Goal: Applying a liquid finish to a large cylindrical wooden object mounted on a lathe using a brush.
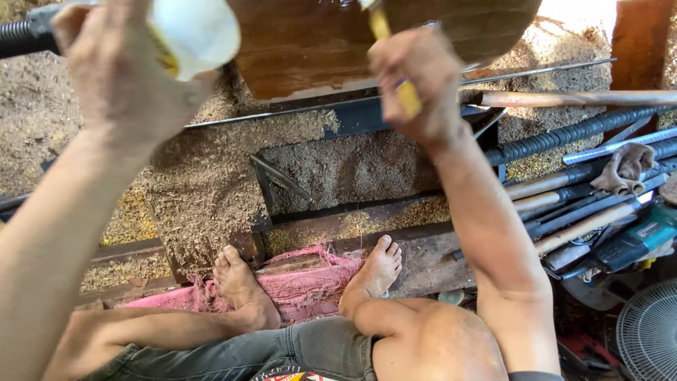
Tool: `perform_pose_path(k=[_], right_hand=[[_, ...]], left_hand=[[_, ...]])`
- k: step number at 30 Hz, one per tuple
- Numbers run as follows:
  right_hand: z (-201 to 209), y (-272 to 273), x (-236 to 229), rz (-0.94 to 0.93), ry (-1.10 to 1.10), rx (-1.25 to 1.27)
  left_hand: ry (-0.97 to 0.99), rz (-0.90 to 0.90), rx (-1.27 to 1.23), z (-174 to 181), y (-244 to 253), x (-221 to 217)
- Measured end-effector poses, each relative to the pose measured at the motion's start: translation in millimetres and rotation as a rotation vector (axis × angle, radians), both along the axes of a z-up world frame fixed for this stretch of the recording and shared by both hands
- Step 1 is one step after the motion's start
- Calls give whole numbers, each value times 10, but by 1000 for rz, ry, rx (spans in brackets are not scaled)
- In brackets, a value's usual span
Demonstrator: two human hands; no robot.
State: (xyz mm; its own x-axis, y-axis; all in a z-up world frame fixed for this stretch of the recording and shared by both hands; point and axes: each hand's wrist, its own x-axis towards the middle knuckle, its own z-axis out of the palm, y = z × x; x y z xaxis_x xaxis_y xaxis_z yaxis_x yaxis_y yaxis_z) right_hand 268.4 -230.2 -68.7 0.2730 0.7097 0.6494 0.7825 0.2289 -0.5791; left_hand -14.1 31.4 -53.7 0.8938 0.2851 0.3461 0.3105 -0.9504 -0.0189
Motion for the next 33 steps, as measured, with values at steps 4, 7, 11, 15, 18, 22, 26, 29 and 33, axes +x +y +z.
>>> perform_pose_path(k=[4, 7, 11, 15, 18, 22, 26, 29, 33], right_hand=[[-333, -66, -498, 245, -297, -175], [-700, -132, -802, 336, -221, -227], [-726, -434, -471, 125, -36, -125], [-1051, -957, -22, -372, -75, 85], [-1160, -977, -152, -528, -230, 95], [-1103, -499, -886, -12, -152, -109], [-1305, -270, -1241, 361, -288, -269], [-1209, -408, -894, 225, -183, -258], [-1212, -1137, -237, -315, -259, -241]], left_hand=[[52, 33, -57, 190, 27, -364], [106, 80, -71, 138, 68, -673], [145, 124, -162, 162, 47, -794], [85, 121, -248, -61, 258, -1031], [37, 64, -294, -73, 371, -1029], [11, -2, -298, 2, 348, -856], [50, 19, -296, 22, 260, -739], [34, 8, -323, -283, 415, -920], [171, 55, -492, -1086, 844, -1378]])
